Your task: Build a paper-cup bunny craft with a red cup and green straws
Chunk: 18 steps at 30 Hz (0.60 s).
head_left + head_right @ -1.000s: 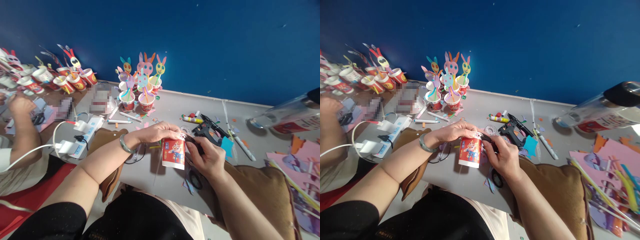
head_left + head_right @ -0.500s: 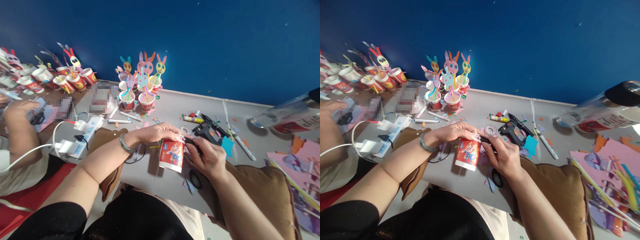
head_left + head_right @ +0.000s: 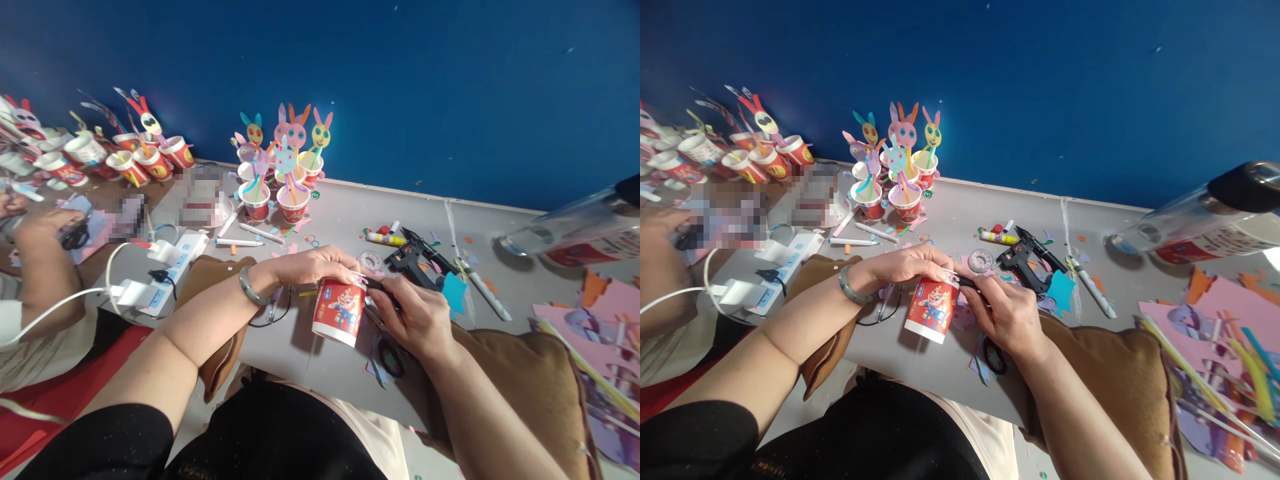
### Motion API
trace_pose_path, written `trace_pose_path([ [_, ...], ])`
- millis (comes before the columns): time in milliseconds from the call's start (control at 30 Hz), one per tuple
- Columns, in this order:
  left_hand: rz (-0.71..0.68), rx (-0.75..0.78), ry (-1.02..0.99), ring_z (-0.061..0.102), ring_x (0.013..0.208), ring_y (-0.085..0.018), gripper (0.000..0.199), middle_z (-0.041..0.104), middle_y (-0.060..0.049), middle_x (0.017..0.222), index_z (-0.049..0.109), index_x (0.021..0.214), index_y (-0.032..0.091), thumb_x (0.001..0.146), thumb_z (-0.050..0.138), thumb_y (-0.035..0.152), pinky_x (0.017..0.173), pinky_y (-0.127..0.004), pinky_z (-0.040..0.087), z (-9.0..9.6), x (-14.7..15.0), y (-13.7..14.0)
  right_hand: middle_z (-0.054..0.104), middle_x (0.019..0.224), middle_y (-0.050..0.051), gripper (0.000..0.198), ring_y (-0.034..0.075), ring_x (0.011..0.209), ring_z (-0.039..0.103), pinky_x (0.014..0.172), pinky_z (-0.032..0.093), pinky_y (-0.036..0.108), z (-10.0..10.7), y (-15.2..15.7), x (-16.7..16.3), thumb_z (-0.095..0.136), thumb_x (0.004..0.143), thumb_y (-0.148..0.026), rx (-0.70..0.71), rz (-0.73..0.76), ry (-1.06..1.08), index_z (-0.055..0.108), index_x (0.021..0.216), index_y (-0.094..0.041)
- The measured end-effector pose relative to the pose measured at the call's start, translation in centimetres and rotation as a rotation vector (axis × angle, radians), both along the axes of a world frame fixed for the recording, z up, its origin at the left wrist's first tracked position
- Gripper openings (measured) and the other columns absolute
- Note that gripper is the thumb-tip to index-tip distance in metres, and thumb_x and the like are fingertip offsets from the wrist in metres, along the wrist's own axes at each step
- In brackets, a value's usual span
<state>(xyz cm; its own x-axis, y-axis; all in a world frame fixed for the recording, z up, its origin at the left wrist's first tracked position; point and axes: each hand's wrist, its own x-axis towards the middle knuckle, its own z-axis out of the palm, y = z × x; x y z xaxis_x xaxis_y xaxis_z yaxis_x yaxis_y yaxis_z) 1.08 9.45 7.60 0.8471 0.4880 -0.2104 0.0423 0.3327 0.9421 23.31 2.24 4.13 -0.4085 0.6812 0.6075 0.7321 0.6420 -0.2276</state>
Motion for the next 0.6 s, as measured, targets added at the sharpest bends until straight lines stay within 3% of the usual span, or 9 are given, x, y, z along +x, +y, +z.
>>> trace_pose_path([
  [600, 0.026, 0.035, 0.020, 0.056, 0.065, -0.013, 0.016, 0.066, -0.006, 0.075, 0.064, 0.070, 0.013, 0.074, 0.063, 0.029, 0.065, -0.027, 0.043, 1.0, 0.0, -0.2, 0.063, 0.064, 0.000, 0.012, 0.012, 0.051, 0.056, 0.052, 0.042, 0.024, -0.2, 0.2, 0.1, 0.058, 0.097, -0.026, 0.026, 0.051, 0.010, 0.067, 0.092, -0.020],
])
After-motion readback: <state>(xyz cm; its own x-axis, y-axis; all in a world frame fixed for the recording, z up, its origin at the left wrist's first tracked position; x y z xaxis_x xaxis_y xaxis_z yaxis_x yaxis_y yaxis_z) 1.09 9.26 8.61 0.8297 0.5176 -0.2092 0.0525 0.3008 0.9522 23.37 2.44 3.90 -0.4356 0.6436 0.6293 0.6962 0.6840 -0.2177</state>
